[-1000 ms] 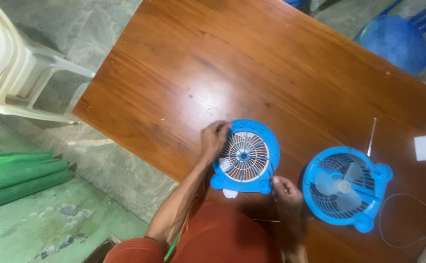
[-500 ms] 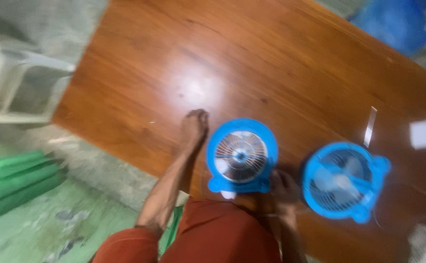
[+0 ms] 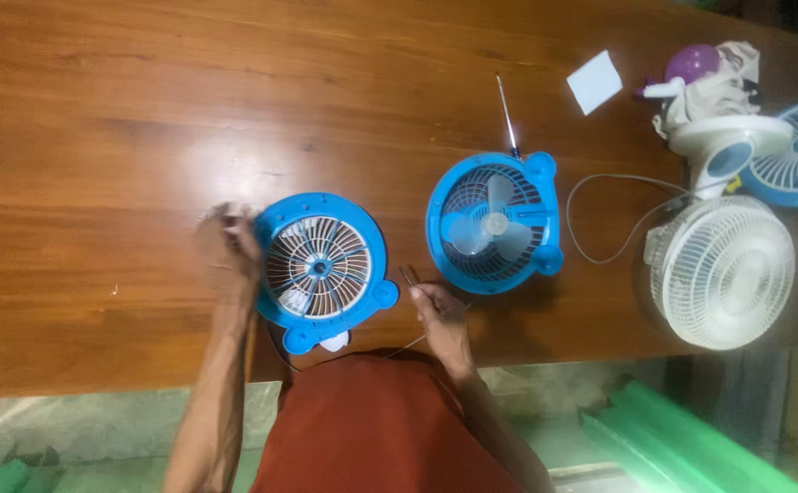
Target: The person disassembles a small blue electric fan on a wooden table using a screwdriver. They remove the front grille, unscrew the rear housing, and separate the components to access the internal motor and blades.
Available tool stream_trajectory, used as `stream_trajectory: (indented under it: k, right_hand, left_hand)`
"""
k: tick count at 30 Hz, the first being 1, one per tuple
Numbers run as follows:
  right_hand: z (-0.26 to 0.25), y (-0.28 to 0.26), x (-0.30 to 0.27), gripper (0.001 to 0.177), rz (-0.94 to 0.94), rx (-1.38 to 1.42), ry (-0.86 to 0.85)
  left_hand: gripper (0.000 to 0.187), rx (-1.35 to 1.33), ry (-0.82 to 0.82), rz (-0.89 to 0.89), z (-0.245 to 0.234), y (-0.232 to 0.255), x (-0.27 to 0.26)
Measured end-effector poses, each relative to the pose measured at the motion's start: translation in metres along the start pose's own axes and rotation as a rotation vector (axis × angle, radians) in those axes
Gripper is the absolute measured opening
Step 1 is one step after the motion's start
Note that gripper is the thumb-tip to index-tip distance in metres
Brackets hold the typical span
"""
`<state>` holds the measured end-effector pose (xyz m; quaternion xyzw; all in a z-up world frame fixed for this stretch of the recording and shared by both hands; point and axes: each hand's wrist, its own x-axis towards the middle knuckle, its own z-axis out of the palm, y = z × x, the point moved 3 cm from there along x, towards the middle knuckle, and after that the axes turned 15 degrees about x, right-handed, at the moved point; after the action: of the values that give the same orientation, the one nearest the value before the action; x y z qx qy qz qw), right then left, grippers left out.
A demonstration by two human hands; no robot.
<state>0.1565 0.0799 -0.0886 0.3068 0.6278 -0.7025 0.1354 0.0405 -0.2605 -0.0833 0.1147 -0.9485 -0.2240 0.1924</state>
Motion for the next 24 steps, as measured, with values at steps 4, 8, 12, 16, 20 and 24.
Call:
stream_trajectory:
  k: [4, 8, 12, 16, 20, 24]
  right_hand:
    - [-0.021, 0.004, -0.002, 0.026, -0.037, 0.044, 0.049]
    - [-0.046, 0.007, -0.008, 0.027, -0.061, 0.112, 0.078]
    - [-0.068, 0.009, -0.015, 0.027, -0.051, 0.138, 0.132]
    - [-0.084, 0.008, -0.021, 0.027, -0.052, 0.188, 0.167]
    - [-0.099, 0.002, -0.026, 0.027, -0.061, 0.277, 0.172]
    - [-0.109, -0.015, -0.029, 0.027, -0.089, 0.261, 0.183]
  left_hand:
    - [0.040, 0.154, -0.407, 0.556, 0.034, 0.088, -0.036]
    - [0.040, -0.017, -0.324, 1.073, 0.053, 0.170, -0.063]
    - [0.035, 0.074, -0.341, 1.281, 0.076, 0.197, -0.071]
    - [0.027, 0.071, -0.364, 1.363, 0.090, 0.205, -0.072]
    - [0.029, -0.044, -0.420, 1.280, 0.081, 0.215, -0.070]
    - [0.033, -0.232, -0.392, 1.099, 0.061, 0.238, -0.058]
